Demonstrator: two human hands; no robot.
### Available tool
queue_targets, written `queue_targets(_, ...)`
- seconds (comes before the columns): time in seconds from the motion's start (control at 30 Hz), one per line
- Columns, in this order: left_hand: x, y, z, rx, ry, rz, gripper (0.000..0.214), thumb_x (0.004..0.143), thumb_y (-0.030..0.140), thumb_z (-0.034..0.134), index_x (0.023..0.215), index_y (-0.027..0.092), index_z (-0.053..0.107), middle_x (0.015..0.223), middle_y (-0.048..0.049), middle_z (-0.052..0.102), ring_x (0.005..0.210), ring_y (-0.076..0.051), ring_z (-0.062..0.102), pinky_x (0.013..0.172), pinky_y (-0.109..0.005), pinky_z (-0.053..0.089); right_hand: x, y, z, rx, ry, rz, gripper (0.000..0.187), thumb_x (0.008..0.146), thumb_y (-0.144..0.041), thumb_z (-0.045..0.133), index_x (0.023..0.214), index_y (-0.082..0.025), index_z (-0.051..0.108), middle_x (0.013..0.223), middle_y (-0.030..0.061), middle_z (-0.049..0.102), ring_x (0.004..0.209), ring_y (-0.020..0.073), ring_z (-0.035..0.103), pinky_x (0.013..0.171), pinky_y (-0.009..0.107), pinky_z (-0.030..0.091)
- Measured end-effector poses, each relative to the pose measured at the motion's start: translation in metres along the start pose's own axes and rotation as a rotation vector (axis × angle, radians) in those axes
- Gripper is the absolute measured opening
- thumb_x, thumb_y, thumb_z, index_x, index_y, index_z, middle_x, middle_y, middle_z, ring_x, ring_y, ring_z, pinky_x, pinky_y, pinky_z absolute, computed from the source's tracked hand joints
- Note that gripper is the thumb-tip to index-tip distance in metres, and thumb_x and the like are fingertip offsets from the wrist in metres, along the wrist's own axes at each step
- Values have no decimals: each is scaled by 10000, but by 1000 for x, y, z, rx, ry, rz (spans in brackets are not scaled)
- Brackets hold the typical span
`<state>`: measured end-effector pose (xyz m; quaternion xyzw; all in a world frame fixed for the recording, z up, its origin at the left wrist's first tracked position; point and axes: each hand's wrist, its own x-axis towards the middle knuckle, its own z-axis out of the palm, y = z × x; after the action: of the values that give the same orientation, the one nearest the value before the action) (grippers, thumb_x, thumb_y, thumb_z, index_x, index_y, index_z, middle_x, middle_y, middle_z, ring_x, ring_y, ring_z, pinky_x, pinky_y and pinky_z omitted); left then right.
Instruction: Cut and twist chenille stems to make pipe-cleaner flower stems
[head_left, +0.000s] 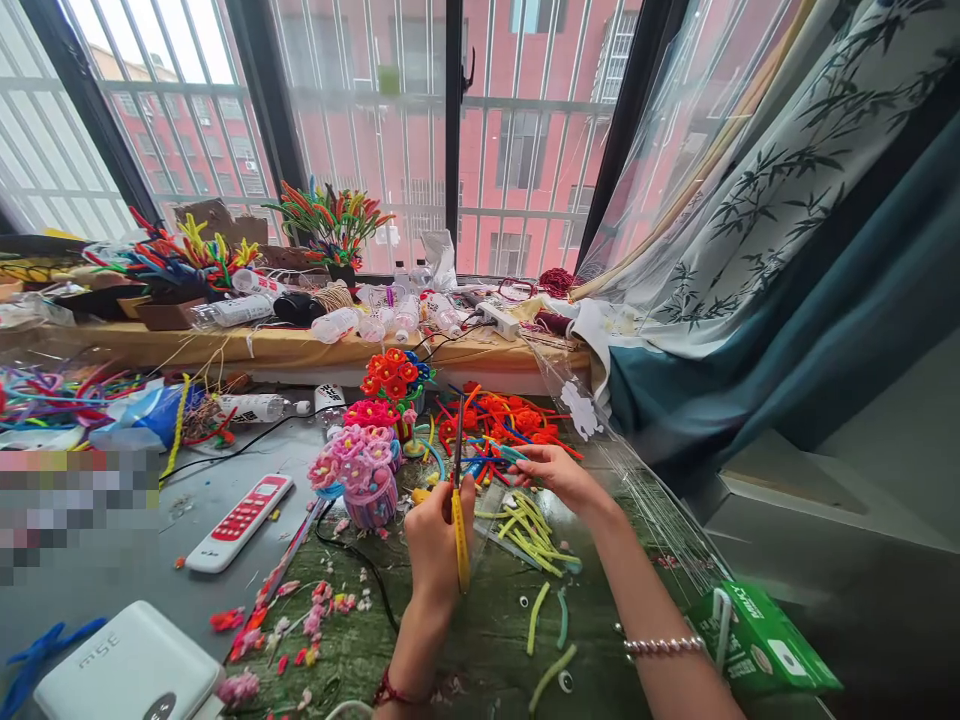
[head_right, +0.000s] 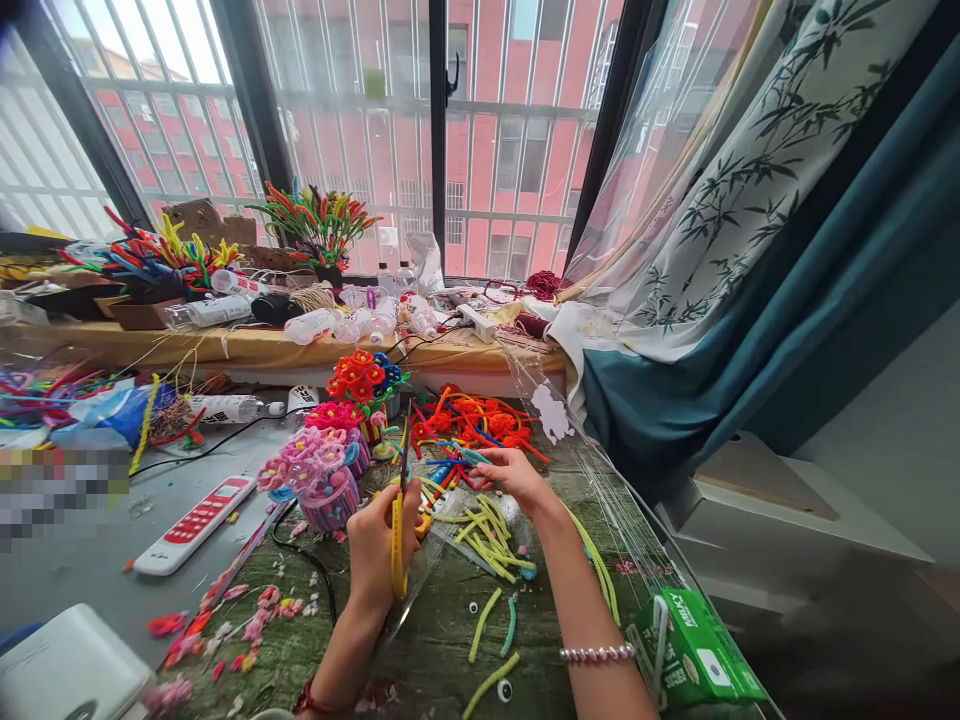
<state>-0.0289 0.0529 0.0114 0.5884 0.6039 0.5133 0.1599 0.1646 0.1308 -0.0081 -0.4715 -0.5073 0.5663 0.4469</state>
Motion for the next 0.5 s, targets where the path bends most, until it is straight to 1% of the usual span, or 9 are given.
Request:
queue_targets(0.07,0,0,0,-1,-6,-2,461,858,526,460,546,193,527,439,25,520,403,-104,432,448,-220,292,-13,7,-2,-53,34,23,263,649,-298,732,840,-119,705,652,56,716,532,158,653,529,263,511)
queue_targets(0.13,1,0,1,-1,-22,-1,467,861,535,451,548,196,517,443,25,522,406,-106,433,452,-223,294,-28,17,-3,-117,70,44,209,676,-310,700,772,-125,687,605,43,701,473,158,636,452,244,477)
queue_targets(0.2,0,1,1,2,-33,3,470,864,540,445,545,199,496,446,25,523,409,-108,435,459,-226,297,-43,27,-3,-187,110,55,201,717,-322,646,777,-133,681,584,31,690,400,151,599,378,230,417)
queue_targets(0.27,0,2,2,4,-37,15,468,862,537,452,537,201,478,449,24,525,413,-108,437,464,-227,301,-56,34,-3,-258,153,54,216,753,-318,595,815,-136,694,561,17,676,355,143,564,365,234,397)
queue_targets(0.33,-1,2,3,8,-38,31,462,859,531,465,537,201,480,450,24,528,416,-108,440,467,-227,302,-67,38,-1,-322,187,41,253,764,-298,575,905,-137,710,608,26,696,414,162,599,434,260,455)
queue_targets(0.4,-2,1,4,20,-39,52,461,862,527,467,539,199,494,446,24,528,416,-108,441,467,-226,302,-76,38,2,-375,211,19,302,736,-272,613,993,-145,711,777,67,740,637,217,682,610,314,522)
queue_targets(0.43,-2,0,4,29,-37,65,461,865,523,464,541,198,502,442,25,527,415,-107,440,466,-225,302,-81,37,4,-417,225,-13,326,725,-261,631,1022,-152,709,885,89,745,784,248,691,716,346,523)
queue_targets(0.47,-3,0,5,39,-34,78,460,868,517,463,540,198,508,437,25,526,414,-107,441,465,-224,301,-87,35,5,-469,239,-57,337,724,-255,639,1040,-162,705,989,103,733,923,271,668,813,374,501)
queue_targets(0.5,-3,0,5,49,-27,90,458,869,510,465,535,198,509,433,24,526,412,-106,442,463,-222,300,-92,34,7,-548,260,-128,329,749,-257,618,1057,-174,699,1066,108,713,1015,282,634,879,394,472)
